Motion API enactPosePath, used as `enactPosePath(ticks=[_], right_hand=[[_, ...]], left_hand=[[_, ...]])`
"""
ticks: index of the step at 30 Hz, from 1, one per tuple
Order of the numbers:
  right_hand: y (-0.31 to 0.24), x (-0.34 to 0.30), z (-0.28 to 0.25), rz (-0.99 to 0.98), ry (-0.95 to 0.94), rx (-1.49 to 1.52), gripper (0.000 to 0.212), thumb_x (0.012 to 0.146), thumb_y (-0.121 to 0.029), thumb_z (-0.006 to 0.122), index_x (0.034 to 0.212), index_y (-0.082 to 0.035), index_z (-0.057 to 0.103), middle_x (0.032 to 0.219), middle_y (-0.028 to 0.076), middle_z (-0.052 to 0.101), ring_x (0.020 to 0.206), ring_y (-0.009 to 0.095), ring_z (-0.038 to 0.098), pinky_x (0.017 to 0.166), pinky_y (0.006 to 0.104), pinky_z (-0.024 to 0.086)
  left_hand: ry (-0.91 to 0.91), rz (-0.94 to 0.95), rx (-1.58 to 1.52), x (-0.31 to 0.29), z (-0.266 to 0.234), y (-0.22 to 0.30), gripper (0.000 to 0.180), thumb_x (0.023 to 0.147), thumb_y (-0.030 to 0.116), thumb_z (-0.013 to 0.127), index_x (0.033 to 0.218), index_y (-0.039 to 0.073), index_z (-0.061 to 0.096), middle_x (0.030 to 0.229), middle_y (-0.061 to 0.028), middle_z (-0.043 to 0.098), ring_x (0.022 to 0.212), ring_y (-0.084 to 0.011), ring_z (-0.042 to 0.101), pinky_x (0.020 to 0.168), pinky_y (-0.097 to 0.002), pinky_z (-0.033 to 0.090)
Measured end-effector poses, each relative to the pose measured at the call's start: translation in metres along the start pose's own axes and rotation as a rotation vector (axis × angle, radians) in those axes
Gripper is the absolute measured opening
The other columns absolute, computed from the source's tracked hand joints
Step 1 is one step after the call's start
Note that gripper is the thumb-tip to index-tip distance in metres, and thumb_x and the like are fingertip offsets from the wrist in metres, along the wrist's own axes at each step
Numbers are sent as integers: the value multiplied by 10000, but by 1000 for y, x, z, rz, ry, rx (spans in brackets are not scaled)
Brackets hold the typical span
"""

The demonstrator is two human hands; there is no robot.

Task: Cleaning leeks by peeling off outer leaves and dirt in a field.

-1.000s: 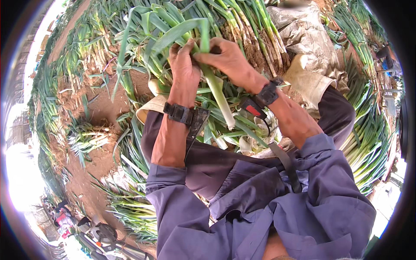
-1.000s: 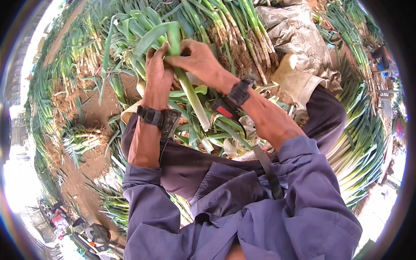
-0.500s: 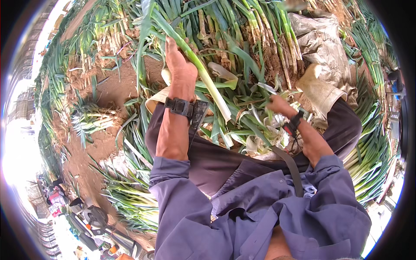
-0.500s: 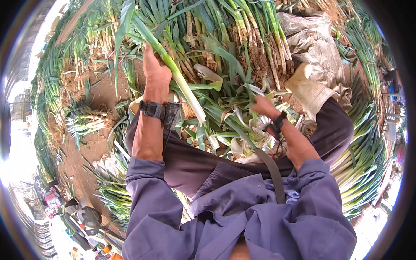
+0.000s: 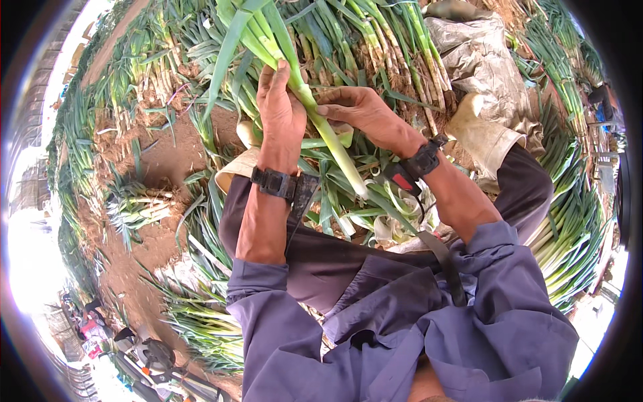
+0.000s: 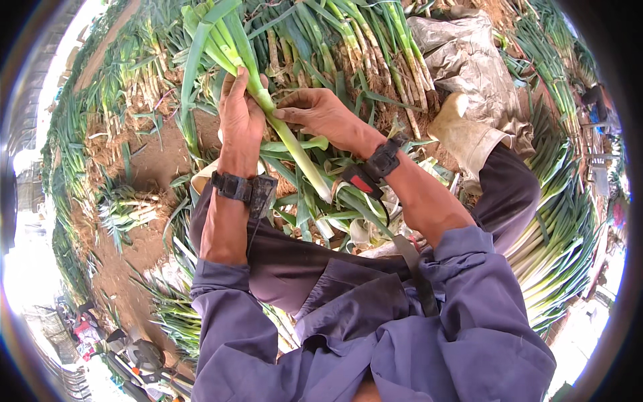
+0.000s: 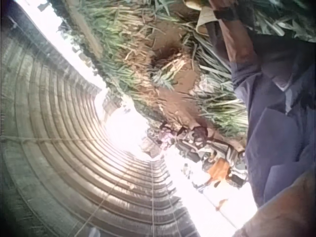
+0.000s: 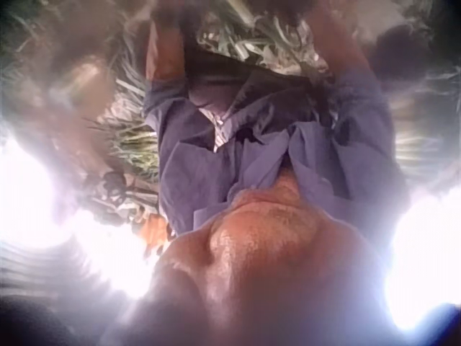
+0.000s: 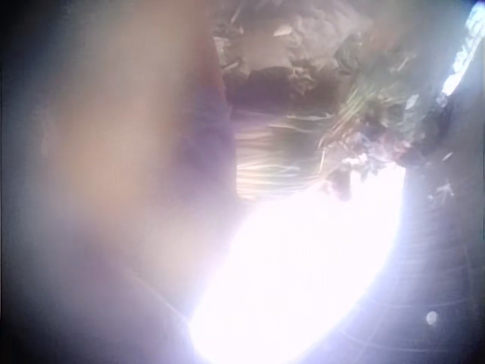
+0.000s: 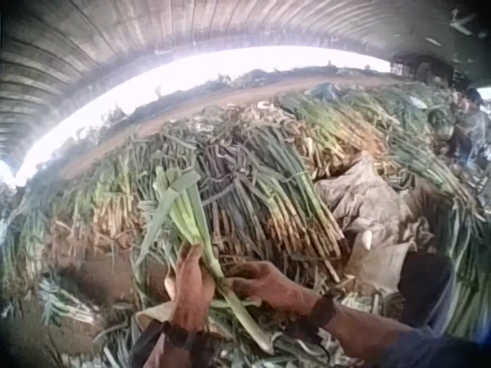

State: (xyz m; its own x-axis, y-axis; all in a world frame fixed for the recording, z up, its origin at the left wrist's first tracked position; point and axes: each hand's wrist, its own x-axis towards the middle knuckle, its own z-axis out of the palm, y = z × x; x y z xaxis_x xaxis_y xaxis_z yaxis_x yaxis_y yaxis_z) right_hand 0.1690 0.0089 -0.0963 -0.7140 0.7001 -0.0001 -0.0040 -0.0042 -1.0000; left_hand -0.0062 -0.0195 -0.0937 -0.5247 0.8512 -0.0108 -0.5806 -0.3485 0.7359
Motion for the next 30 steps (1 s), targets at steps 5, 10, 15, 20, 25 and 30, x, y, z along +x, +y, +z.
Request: enactPosePath(ticks=[5,10,15,20,25,30], right_hand=[[-7,0,-7,53,-42,161,284,922,-210,746,1039,40,681,870,28,681,794,74,579,698,268,494],[-18,-7,7,-325,45,-587,235,827,-135,752,995,-21,635,915,82,641,772,199,646,697,330,522],[-4,-16,5,-661,204,-704,188,769,-29,693,903,-33,562,951,128,594,723,366,619,631,426,504],[-28,-44,16,-390,-157,-498,176,805,-41,707,888,-26,553,765,132,579,688,279,621,614,385,493],[23,-99,-8,-283,-356,-599,119,887,-70,675,904,-24,566,763,114,581,650,231,598,591,340,478],[82,-129,-64,517,-335,-703,282,956,-194,631,1157,4,616,850,122,674,648,220,646,602,358,508]], left_hand=[[5,-6,-58,-10,13,0,187,971,108,663,1138,62,592,1043,-33,639,952,-169,642,868,-360,585],[-31,-33,-19,-11,9,3,236,949,67,680,1156,67,567,1084,-42,616,919,-171,633,896,-362,586],[-5,65,-10,-8,27,3,218,955,80,668,1142,49,561,1065,-72,619,901,-196,638,842,-376,594],[206,119,-67,10,23,21,214,950,64,657,1140,62,558,1033,-119,635,850,-258,643,764,-377,592],[290,285,-16,27,14,68,306,955,77,639,1229,72,502,1087,-132,630,880,-273,649,772,-398,595],[158,384,-55,36,-5,83,259,1005,122,581,1239,63,486,1105,-134,599,914,-274,649,788,-378,605]])
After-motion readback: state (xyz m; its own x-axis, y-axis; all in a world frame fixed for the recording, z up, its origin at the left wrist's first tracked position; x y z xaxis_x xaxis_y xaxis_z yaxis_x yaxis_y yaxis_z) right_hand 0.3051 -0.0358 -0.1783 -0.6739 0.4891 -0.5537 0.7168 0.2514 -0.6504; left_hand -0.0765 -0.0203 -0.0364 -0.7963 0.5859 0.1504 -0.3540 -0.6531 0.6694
